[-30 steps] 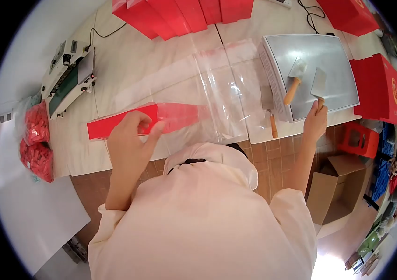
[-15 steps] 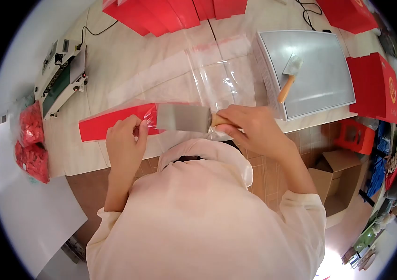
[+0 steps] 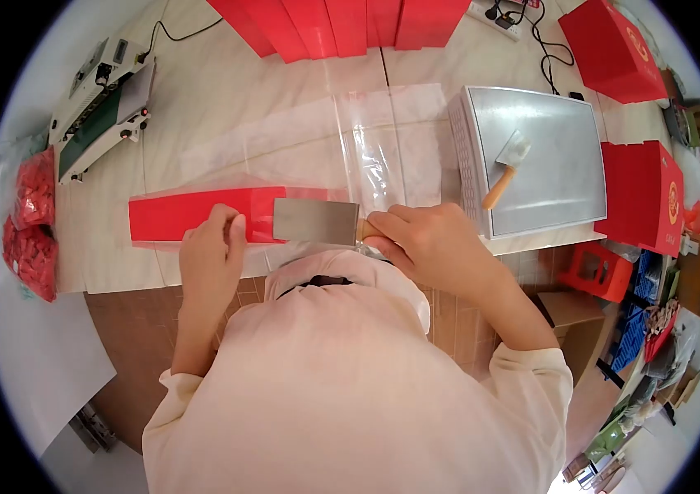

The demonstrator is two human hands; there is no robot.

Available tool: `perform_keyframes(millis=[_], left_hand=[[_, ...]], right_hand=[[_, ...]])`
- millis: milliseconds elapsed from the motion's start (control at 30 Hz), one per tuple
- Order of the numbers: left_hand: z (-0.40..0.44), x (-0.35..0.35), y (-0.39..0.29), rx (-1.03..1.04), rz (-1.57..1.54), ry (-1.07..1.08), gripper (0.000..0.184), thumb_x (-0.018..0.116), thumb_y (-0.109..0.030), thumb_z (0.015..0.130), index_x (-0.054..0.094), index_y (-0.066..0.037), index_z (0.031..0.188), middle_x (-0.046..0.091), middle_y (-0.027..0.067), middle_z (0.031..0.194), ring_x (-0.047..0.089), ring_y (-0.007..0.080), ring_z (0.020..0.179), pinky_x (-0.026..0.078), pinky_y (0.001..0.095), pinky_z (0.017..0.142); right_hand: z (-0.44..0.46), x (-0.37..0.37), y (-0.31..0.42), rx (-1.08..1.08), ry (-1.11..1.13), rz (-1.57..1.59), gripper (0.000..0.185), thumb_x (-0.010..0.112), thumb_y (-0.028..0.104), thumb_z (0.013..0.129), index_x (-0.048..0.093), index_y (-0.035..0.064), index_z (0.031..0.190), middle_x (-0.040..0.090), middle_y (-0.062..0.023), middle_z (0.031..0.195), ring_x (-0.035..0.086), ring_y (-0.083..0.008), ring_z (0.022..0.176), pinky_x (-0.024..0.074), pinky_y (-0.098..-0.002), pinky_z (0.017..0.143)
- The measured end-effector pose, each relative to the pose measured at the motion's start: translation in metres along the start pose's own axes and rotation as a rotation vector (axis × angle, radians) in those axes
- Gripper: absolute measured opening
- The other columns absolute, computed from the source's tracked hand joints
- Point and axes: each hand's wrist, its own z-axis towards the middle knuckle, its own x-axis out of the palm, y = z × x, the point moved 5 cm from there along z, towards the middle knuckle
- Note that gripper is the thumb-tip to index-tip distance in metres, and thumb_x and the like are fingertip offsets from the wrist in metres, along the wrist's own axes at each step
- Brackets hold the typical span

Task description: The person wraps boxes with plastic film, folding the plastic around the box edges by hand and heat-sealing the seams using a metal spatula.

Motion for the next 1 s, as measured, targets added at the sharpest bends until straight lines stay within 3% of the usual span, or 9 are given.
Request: perform_keyframes(millis=[67, 233, 333, 467, 567, 633, 700, 867, 1000], left_hand=[[-0.007, -0.007, 0.002, -0.072, -0.078, 0.043, 0.011, 0.060, -0.019, 0.091, 0.058, -0.008, 0.093, 0.058, 0.0027, 0.070, 0.054, 0.0200, 0.070, 0.039, 0.0349, 0.078], [-0.024, -0.012, -0.005, 0.117, -0.036, 0.068, 0.029, 0.071, -0.017, 0.082, 0.060, -0.008, 0.107, 0.059, 0.0001, 0.074, 0.055, 0.0187, 0.077, 0.037, 0.0355, 0.087], [-0.028, -0.008, -0.005, 0.206, -0.023, 0.046, 0.039, 0.075, -0.022, 0.078, 0.060, -0.011, 0.112, 0.058, -0.0018, 0.075, 0.055, 0.0181, 0.077, 0.037, 0.0382, 0.083], [-0.031, -0.007, -0.007, 0.233, -0.011, 0.013, 0.041, 0.076, -0.019, 0.075, 0.061, -0.010, 0.113, 0.056, -0.0013, 0.078, 0.054, 0.0182, 0.081, 0.036, 0.0373, 0.084], [-0.030, -0.005, -0.008, 0.281, 0.048, 0.002, 0.037, 0.074, -0.015, 0.075, 0.062, -0.010, 0.109, 0.056, 0.0002, 0.081, 0.053, 0.0198, 0.084, 0.036, 0.0377, 0.084], [-0.028, -0.009, -0.013, 0.379, 0.105, -0.111, 0.027, 0.075, -0.008, 0.071, 0.067, -0.010, 0.096, 0.055, 0.0010, 0.080, 0.052, 0.0211, 0.083, 0.037, 0.0369, 0.083], [-0.023, -0.013, -0.013, 0.417, 0.102, -0.112, 0.021, 0.075, -0.007, 0.071, 0.068, -0.010, 0.090, 0.055, 0.0013, 0.081, 0.052, 0.0215, 0.083, 0.038, 0.0375, 0.082], [0.001, -0.025, -0.006, 0.532, 0.094, -0.164, 0.010, 0.075, -0.008, 0.071, 0.069, -0.010, 0.078, 0.053, 0.0014, 0.080, 0.051, 0.0226, 0.084, 0.039, 0.0380, 0.079], [0.014, -0.019, 0.004, 0.521, -0.030, -0.030, 0.010, 0.076, -0.010, 0.071, 0.068, -0.008, 0.076, 0.053, 0.0020, 0.081, 0.051, 0.0226, 0.086, 0.040, 0.0375, 0.079]], right_hand=[[0.003, 0.002, 0.004, -0.001, 0.005, -0.012, 0.011, 0.066, 0.019, 0.087, 0.063, 0.0101, 0.092, 0.057, -0.0012, 0.066, 0.056, -0.0211, 0.053, 0.0406, -0.0332, 0.044], [0.012, 0.008, 0.011, -0.018, 0.019, -0.037, 0.011, 0.065, 0.020, 0.088, 0.061, 0.0112, 0.093, 0.055, -0.0003, 0.064, 0.056, -0.0197, 0.052, 0.0389, -0.0327, 0.042], [0.016, 0.012, 0.014, -0.044, 0.015, -0.079, 0.011, 0.064, 0.020, 0.088, 0.061, 0.0114, 0.092, 0.054, 0.0001, 0.063, 0.057, -0.0189, 0.052, 0.0386, -0.0326, 0.042], [0.023, 0.016, 0.018, -0.056, 0.029, -0.083, 0.011, 0.064, 0.021, 0.088, 0.059, 0.0113, 0.090, 0.054, -0.0005, 0.064, 0.057, -0.0195, 0.053, 0.0386, -0.0331, 0.042], [0.027, 0.019, 0.021, -0.071, 0.040, -0.072, 0.012, 0.064, 0.021, 0.088, 0.058, 0.0111, 0.090, 0.055, -0.0010, 0.064, 0.057, -0.0202, 0.053, 0.0387, -0.0337, 0.042], [0.028, 0.019, 0.023, -0.082, 0.046, -0.072, 0.012, 0.064, 0.021, 0.088, 0.058, 0.0110, 0.090, 0.055, -0.0013, 0.064, 0.057, -0.0206, 0.053, 0.0388, -0.0339, 0.042], [0.031, 0.019, 0.024, -0.068, 0.085, -0.071, 0.012, 0.064, 0.017, 0.088, 0.062, 0.0075, 0.095, 0.058, -0.0034, 0.067, 0.057, -0.0231, 0.054, 0.0409, -0.0346, 0.045], [0.032, 0.022, 0.022, -0.116, 0.068, -0.108, 0.014, 0.064, 0.020, 0.088, 0.057, 0.0100, 0.095, 0.054, -0.0024, 0.062, 0.057, -0.0214, 0.052, 0.0385, -0.0344, 0.042], [0.032, 0.022, 0.024, -0.143, 0.114, -0.158, 0.016, 0.064, 0.020, 0.088, 0.056, 0.0097, 0.097, 0.052, -0.0024, 0.061, 0.056, -0.0208, 0.050, 0.0379, -0.0341, 0.041]])
